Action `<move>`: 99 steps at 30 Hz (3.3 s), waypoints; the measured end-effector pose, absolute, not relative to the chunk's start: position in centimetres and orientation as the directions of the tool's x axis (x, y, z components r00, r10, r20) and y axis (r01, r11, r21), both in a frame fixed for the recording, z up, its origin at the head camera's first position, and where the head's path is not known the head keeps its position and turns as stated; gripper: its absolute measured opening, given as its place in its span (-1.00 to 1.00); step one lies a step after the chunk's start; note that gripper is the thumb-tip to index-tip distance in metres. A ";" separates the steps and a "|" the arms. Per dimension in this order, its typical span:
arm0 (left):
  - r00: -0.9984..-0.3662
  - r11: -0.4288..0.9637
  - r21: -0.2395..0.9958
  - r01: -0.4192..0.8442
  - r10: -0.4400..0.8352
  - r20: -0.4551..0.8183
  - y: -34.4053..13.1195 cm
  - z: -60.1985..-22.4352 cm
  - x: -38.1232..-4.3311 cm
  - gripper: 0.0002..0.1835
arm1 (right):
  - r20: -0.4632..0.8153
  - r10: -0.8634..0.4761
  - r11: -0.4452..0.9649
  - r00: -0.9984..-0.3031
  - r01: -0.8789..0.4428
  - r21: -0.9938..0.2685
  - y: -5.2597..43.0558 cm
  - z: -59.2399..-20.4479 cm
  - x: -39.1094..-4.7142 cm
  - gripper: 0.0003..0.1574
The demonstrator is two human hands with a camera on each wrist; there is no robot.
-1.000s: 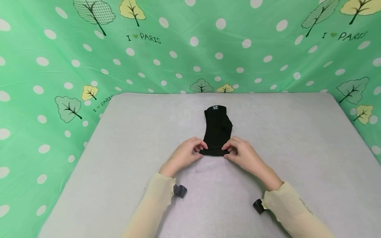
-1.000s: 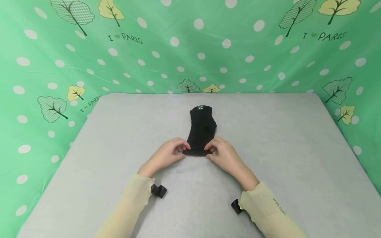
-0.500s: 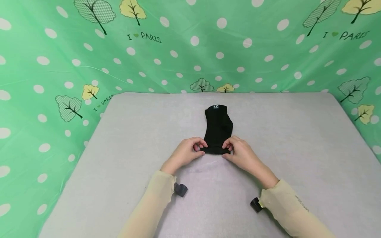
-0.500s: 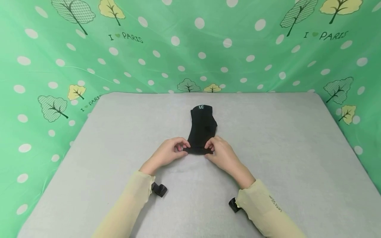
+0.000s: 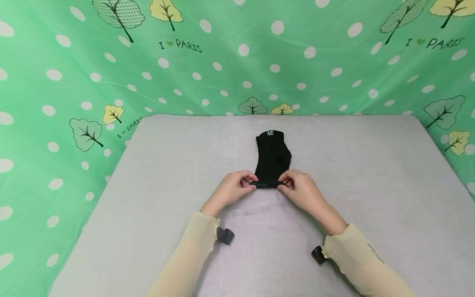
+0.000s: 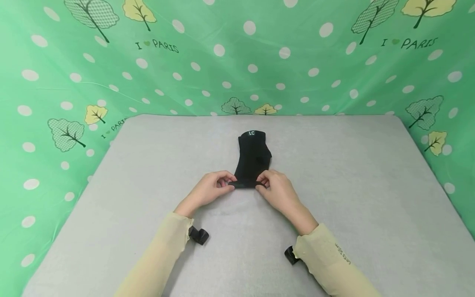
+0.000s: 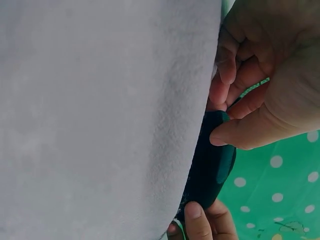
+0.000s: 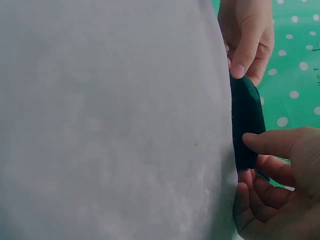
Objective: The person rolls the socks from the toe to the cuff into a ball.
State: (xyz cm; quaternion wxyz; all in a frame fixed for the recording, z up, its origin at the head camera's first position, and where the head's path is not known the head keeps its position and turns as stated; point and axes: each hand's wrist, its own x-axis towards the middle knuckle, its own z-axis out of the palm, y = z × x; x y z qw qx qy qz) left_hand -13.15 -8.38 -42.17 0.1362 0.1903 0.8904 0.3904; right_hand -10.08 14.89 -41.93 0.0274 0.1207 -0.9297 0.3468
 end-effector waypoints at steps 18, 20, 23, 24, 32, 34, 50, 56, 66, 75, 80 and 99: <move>-0.922 0.641 0.742 0.196 0.378 -0.083 -7.4 -41.4 -13.1 -0.83 | -0.028 -0.179 0.669 -0.983 -0.100 -0.737 15.6 -41.0 -10.6 -0.88; -0.920 0.635 0.753 0.174 0.377 -0.105 -7.2 -41.1 -13.0 -0.83 | -0.046 -0.182 0.658 -0.982 -0.087 -0.748 15.9 -40.9 -10.6 -0.87; -0.915 0.639 0.755 0.151 0.380 -0.138 -7.0 -40.9 -12.8 -0.82 | -0.071 -0.188 0.658 -0.980 -0.072 -0.749 16.2 -40.7 -10.6 -0.87; -0.913 0.643 0.752 0.144 0.379 -0.149 -6.9 -40.8 -12.8 -0.81 | -0.077 -0.191 0.660 -0.979 -0.070 -0.748 16.2 -40.6 -10.6 -0.86; -0.931 0.702 0.703 0.117 0.324 -0.170 -6.2 -40.6 -12.8 -0.81 | -0.112 -0.186 0.688 -0.976 -0.048 -0.724 16.4 -40.2 -11.0 -0.84; -0.939 0.722 0.683 0.113 0.302 -0.163 -6.1 -40.6 -12.9 -0.81 | -0.115 -0.178 0.695 -0.977 -0.042 -0.718 16.3 -40.2 -11.1 -0.84; -0.976 0.780 0.603 0.164 0.219 -0.018 -4.8 -41.2 -13.2 -0.85 | -0.036 -0.126 0.742 -0.991 -0.070 -0.666 16.3 -41.0 -11.2 -0.86; -0.967 0.782 0.583 0.222 0.252 0.031 -5.0 -41.3 -13.1 -0.91 | 0.019 -0.150 0.735 -0.988 -0.125 -0.666 16.2 -41.1 -10.9 -0.92; -0.933 0.657 0.698 0.284 0.356 0.045 -6.5 -42.0 -13.2 -0.83 | 0.008 -0.195 0.648 -0.981 -0.134 -0.750 17.4 -41.1 -10.3 -0.81; -0.910 0.653 0.683 0.326 0.413 0.039 -6.7 -42.1 -13.4 -0.67 | 0.015 -0.246 0.629 -0.969 -0.171 -0.758 17.7 -41.3 -10.4 -0.67; -0.916 0.697 0.641 0.321 0.400 0.023 -6.4 -42.0 -13.5 -0.66 | 0.047 -0.239 0.667 -0.970 -0.199 -0.718 17.3 -41.5 -10.7 -0.66; -0.937 0.725 0.624 0.291 0.348 0.033 -5.9 -41.7 -12.9 -0.80 | 0.004 -0.159 0.664 -0.987 -0.110 -0.740 17.5 -41.0 -10.2 -0.76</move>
